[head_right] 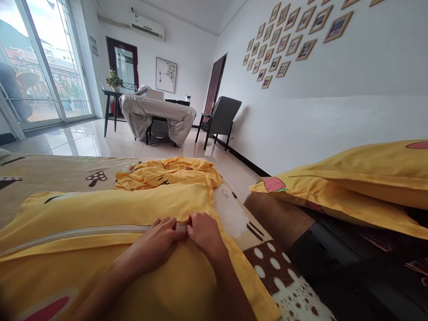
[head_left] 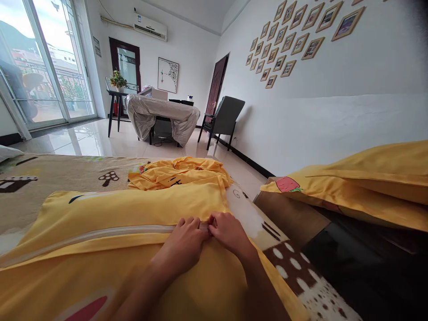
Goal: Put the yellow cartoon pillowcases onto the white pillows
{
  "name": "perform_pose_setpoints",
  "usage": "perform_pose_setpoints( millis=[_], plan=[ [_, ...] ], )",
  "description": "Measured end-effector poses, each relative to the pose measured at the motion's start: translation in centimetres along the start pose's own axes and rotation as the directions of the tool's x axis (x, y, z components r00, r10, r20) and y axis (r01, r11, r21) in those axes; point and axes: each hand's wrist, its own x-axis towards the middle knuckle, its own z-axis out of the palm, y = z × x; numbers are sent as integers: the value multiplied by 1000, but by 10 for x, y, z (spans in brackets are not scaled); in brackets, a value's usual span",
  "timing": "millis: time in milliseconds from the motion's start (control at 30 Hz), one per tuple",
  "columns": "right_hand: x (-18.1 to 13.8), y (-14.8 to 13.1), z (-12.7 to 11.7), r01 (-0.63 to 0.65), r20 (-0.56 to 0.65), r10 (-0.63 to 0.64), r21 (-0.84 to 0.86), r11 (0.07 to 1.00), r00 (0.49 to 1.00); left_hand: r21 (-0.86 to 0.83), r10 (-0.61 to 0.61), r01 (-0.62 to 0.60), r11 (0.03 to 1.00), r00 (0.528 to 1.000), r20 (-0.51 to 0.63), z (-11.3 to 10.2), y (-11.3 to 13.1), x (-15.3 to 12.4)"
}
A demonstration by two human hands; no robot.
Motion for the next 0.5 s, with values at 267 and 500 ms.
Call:
perform_pose_setpoints(
  millis=[267, 500],
  plan=[
    [-1, -1, -1, -8, 32, 8, -21, 1000, 999, 12, 3, -3, 1000, 1000, -4, 1, -1, -1],
    [-1, 4, -2, 37, 63, -38, 14, 999, 997, 6, 3, -3, 1000, 1000, 5, 0, 1, 0]
  ],
)
